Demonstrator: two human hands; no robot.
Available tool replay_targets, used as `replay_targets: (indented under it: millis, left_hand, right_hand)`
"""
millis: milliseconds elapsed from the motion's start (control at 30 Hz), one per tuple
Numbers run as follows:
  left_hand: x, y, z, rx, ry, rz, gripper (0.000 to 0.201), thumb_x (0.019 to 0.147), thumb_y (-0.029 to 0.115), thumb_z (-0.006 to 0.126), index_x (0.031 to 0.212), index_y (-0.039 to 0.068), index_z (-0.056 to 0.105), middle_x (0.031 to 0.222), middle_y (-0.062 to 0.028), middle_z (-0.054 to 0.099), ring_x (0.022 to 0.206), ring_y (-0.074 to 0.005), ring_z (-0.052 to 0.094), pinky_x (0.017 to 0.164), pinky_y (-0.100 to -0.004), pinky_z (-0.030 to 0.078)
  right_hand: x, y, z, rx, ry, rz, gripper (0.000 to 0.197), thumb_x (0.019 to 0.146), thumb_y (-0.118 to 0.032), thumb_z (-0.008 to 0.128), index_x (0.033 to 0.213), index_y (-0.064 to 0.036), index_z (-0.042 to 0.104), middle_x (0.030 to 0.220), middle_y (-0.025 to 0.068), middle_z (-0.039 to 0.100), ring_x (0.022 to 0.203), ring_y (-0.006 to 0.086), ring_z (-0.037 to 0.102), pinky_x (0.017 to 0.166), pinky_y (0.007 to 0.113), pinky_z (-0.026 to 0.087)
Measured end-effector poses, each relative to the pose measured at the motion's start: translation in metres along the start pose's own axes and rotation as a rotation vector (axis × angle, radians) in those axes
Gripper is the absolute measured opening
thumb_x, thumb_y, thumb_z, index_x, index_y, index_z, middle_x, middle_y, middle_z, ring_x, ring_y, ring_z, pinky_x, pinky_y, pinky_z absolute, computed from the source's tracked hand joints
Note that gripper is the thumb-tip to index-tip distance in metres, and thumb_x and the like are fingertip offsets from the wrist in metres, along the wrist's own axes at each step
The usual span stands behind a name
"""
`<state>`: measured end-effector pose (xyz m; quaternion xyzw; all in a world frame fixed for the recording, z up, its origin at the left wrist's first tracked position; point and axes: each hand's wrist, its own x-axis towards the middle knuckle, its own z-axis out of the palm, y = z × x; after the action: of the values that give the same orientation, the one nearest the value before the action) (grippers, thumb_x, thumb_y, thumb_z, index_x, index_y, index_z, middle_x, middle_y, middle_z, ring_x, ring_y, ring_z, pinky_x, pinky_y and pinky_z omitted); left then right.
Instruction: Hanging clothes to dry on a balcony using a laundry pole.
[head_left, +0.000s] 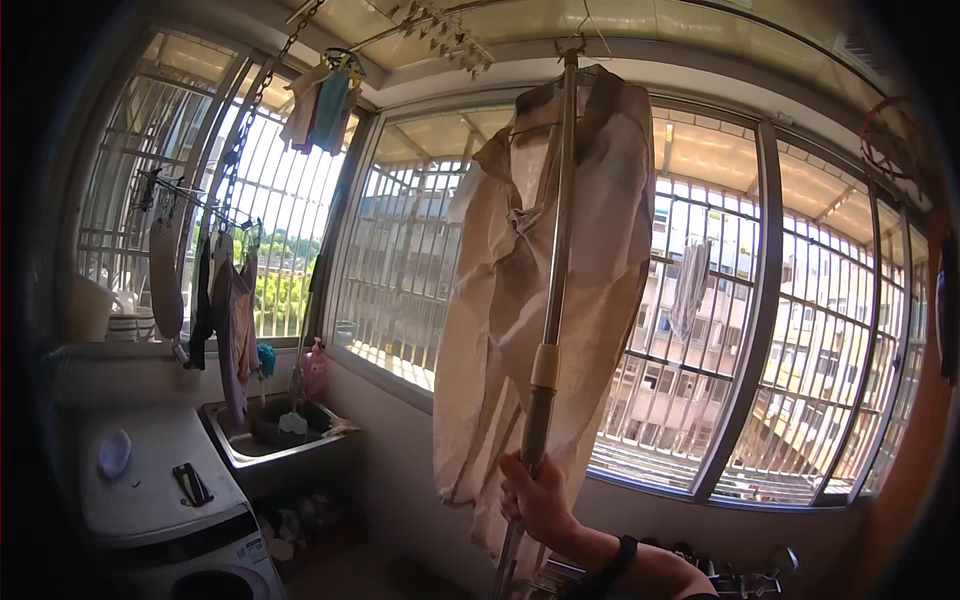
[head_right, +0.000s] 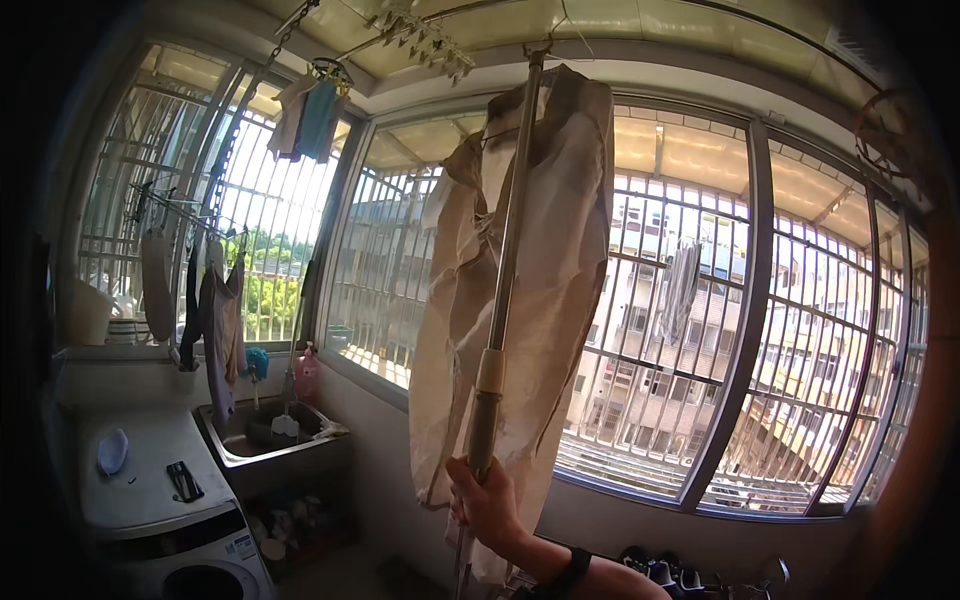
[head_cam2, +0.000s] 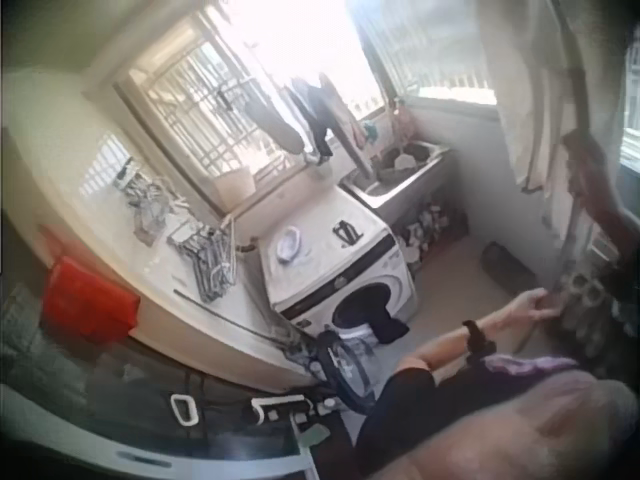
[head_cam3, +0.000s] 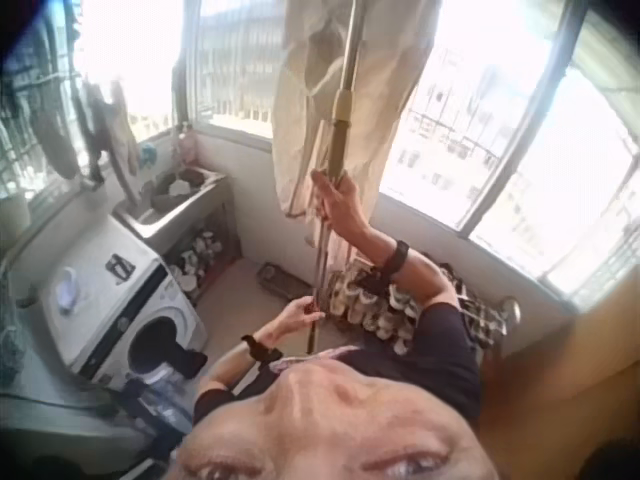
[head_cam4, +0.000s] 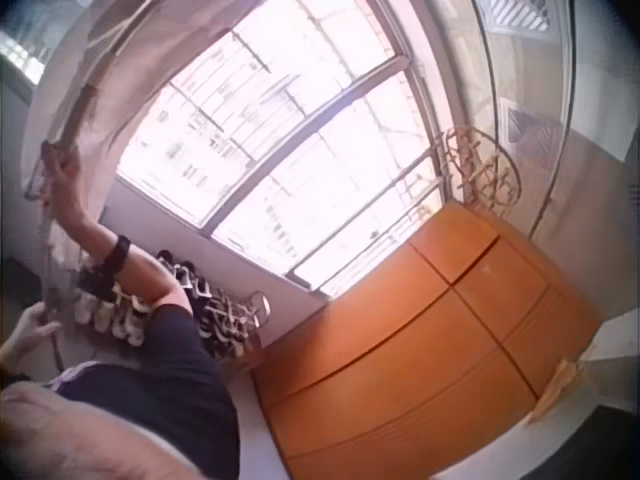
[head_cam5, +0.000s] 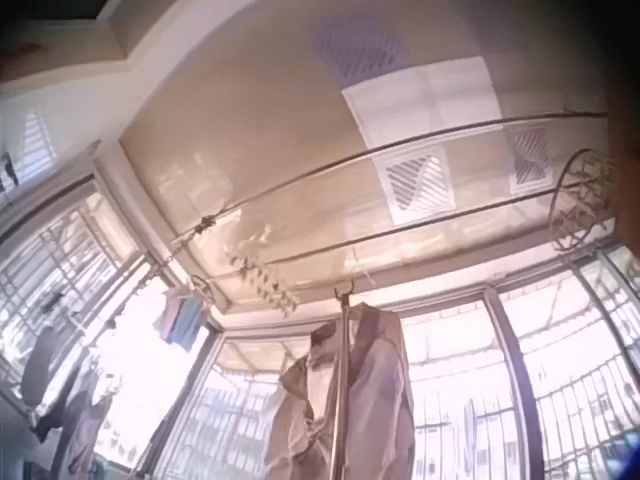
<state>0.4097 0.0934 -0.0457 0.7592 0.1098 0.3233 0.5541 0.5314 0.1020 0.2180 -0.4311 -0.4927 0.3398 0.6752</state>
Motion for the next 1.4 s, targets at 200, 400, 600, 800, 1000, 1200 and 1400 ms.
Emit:
replay_targets:
  millis: [200, 400, 600, 800, 1000, 1200, 1400]
  left_hand:
    - [0.029, -0.018, -0.067, 0.204, -0.033, -0.094, 0.037, 0.079, 0.026, 0.067, 0.105, 0.002, 0.055, 0.079, -0.0086, 0.061, 0.072, -0.0176, 0.057, 0.064, -0.0309, 0.047]
    - [0.118, -0.047, -0.163, 0.431, 0.293, 0.055, 0.053, 0.072, 0.032, 0.072, 0.112, 0.005, 0.050, 0.098, -0.0128, 0.055, 0.090, -0.0273, 0.056, 0.076, -0.0372, 0.046]
    - [0.189, -0.040, -0.235, 0.505, 0.503, 0.043, 0.085, 0.069, 0.038, 0.074, 0.131, -0.003, 0.031, 0.132, -0.0228, 0.035, 0.124, -0.0348, 0.034, 0.102, -0.0375, 0.030]
    - [0.248, -0.040, -0.266, 0.132, 0.573, 0.015, 0.104, 0.066, 0.038, 0.077, 0.137, -0.005, 0.014, 0.140, -0.0239, 0.023, 0.131, -0.0327, 0.021, 0.106, -0.0377, 0.022]
    - [0.264, -0.002, -0.251, -0.105, 0.468, 0.135, 0.067, 0.072, 0.020, 0.072, 0.125, 0.000, 0.036, 0.114, -0.0152, 0.052, 0.101, -0.0229, 0.052, 0.083, -0.0330, 0.046]
    - [0.266, -0.029, -0.248, -0.251, 0.412, 0.003, 0.032, 0.080, 0.022, 0.065, 0.100, -0.001, 0.058, 0.083, -0.0039, 0.061, 0.074, -0.0128, 0.058, 0.067, -0.0278, 0.048]
    - [0.252, -0.030, -0.248, -0.234, 0.368, -0.042, 0.028, 0.083, 0.024, 0.064, 0.089, -0.004, 0.063, 0.079, -0.0029, 0.063, 0.073, -0.0104, 0.057, 0.065, -0.0263, 0.047]
  right_hand:
    - [0.013, 0.025, -0.018, -0.103, 0.200, -0.084, 0.021, 0.087, -0.019, 0.058, 0.083, -0.0064, 0.042, 0.053, -0.0006, 0.039, 0.036, 0.0088, 0.039, 0.034, 0.024, 0.034]
    - [0.012, 0.040, -0.031, -0.234, 0.294, -0.142, 0.021, 0.087, -0.019, 0.058, 0.082, -0.0065, 0.042, 0.054, -0.0007, 0.039, 0.037, 0.0081, 0.039, 0.034, 0.024, 0.033]
    - [0.009, 0.041, -0.046, -0.157, 0.229, -0.057, 0.018, 0.088, -0.016, 0.057, 0.082, -0.0057, 0.043, 0.052, -0.0006, 0.039, 0.036, 0.0086, 0.039, 0.035, 0.024, 0.034]
    - [0.002, 0.045, -0.056, -0.124, 0.153, 0.021, 0.015, 0.088, -0.013, 0.056, 0.086, -0.0024, 0.045, 0.049, -0.0003, 0.038, 0.036, 0.0091, 0.040, 0.035, 0.025, 0.033]
    - [0.005, 0.047, -0.066, -0.090, 0.111, 0.066, 0.010, 0.090, -0.012, 0.051, 0.092, -0.0040, 0.045, 0.055, 0.0029, 0.042, 0.040, 0.0108, 0.041, 0.038, 0.026, 0.036]
    - [0.032, 0.049, -0.049, -0.050, 0.092, -0.014, 0.014, 0.089, -0.012, 0.054, 0.088, -0.0020, 0.044, 0.050, 0.0009, 0.041, 0.036, 0.0087, 0.038, 0.035, 0.024, 0.033]
    - [0.056, 0.053, -0.027, -0.013, 0.060, -0.017, 0.014, 0.088, -0.011, 0.054, 0.085, -0.0022, 0.044, 0.049, 0.0016, 0.041, 0.034, 0.0090, 0.037, 0.033, 0.024, 0.032]
